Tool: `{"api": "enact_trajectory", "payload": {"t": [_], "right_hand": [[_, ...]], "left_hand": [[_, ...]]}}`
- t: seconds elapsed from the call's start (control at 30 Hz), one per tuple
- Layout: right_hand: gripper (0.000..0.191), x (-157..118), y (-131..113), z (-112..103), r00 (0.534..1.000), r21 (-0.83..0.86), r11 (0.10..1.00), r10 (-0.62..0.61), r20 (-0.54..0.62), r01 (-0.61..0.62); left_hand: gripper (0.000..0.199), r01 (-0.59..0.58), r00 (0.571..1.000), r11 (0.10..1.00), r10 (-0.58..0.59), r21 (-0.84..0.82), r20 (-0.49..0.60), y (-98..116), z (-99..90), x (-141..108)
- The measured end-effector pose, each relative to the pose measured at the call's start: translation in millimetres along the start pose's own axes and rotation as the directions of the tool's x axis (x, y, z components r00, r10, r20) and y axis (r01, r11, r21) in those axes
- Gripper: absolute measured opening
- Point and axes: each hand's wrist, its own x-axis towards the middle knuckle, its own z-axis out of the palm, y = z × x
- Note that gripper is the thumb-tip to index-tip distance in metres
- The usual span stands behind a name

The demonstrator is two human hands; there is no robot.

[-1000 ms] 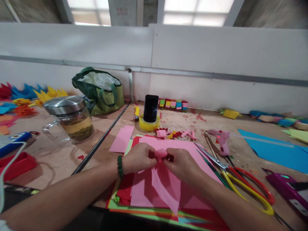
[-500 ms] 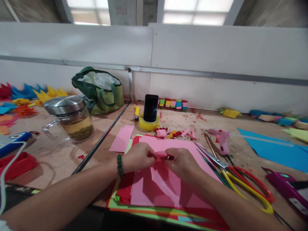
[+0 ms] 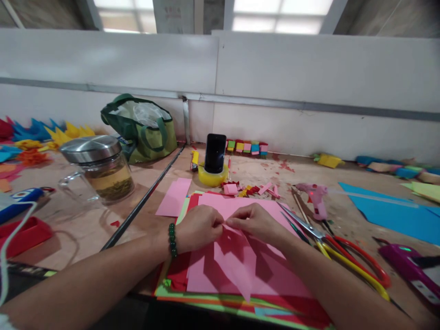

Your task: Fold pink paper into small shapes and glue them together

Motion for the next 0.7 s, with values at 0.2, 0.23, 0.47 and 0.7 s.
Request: {"api": "enact_trajectory", "payload": {"t": [0.2,0.23,0.47,0.7], "right_hand": [[0.015,-3.7,-2.8,-0.6,0.993,-0.195,0.974,-0.12,-0.011,0.116],[0.014,-4.4,-4.1,-0.3,0.991,-0.227,0.966,-0.132,-0.021,0.124],[0.01,-6.1,-5.9,2.8,0.975,-0.416,0.894,-0.212,-0.061,0.168],[0.009,-9.7,-12.3,5.9,0.958,-0.657,0.724,-0.285,-0.008,0.21]], "left_hand": [[0.02,0.026,1.0,1.0,-0.026,-0.01,0.017,7.5,-3.0,-0.6],[0.019,0.032,0.999,0.999,-0.032,-0.016,0.021,9.0,-4.6,-1.0],[0.02,0.044,0.996,0.994,-0.035,-0.1,0.088,6.3,-8.8,0.2],[0.02,0.026,0.999,0.998,-0.025,-0.064,0.021,4.0,-0.7,0.3]]}}
